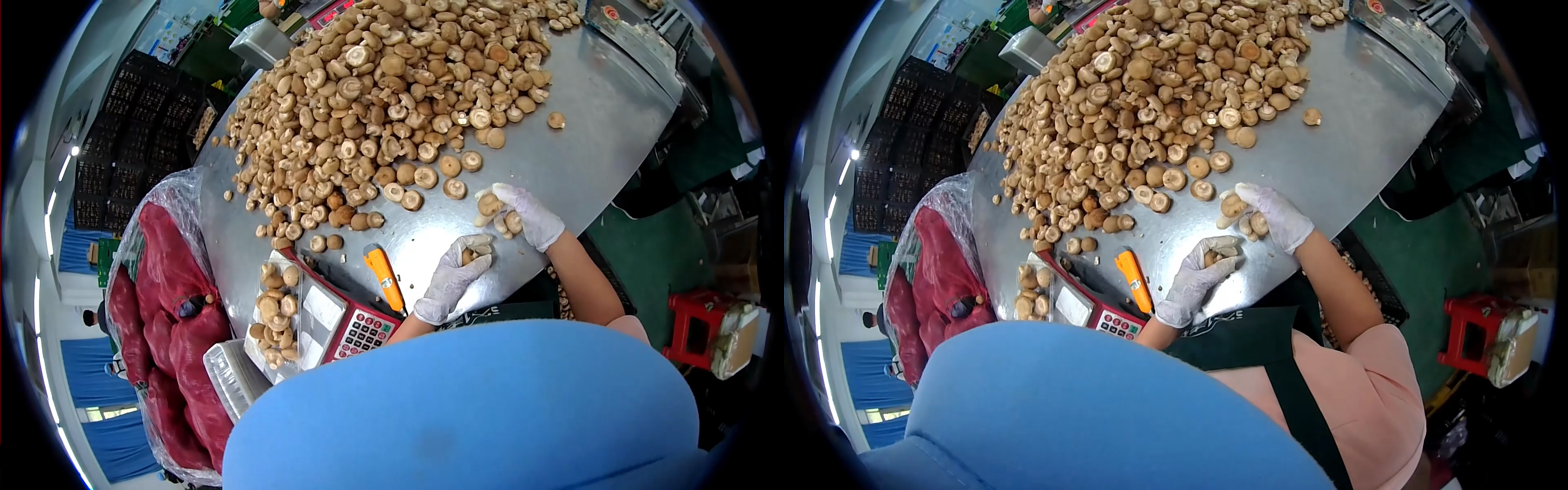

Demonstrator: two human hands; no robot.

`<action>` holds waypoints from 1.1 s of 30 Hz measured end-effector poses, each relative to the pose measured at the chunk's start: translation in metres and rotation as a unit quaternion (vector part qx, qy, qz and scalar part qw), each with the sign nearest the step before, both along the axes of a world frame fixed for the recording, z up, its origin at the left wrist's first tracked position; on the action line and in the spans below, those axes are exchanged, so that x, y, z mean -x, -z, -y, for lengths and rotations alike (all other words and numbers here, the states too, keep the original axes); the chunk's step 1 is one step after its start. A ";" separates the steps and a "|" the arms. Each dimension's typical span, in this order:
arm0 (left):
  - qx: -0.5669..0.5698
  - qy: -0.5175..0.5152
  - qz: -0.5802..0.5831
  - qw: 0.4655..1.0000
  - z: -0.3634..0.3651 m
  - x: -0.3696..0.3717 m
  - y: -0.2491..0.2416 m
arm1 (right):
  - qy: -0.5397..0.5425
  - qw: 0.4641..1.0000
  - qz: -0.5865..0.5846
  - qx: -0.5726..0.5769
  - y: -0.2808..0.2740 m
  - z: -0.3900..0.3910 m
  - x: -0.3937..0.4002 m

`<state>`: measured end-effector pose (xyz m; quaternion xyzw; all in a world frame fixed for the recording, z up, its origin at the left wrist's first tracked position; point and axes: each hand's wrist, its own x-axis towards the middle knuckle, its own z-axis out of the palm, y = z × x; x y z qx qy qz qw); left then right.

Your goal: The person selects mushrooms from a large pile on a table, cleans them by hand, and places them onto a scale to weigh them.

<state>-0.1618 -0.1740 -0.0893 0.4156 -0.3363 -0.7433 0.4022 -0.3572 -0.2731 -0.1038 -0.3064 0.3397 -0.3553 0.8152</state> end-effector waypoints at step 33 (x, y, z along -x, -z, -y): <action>0.423 -0.032 0.596 0.682 0.110 -0.019 0.025 | 0.064 0.830 -0.371 0.412 -0.013 0.018 0.025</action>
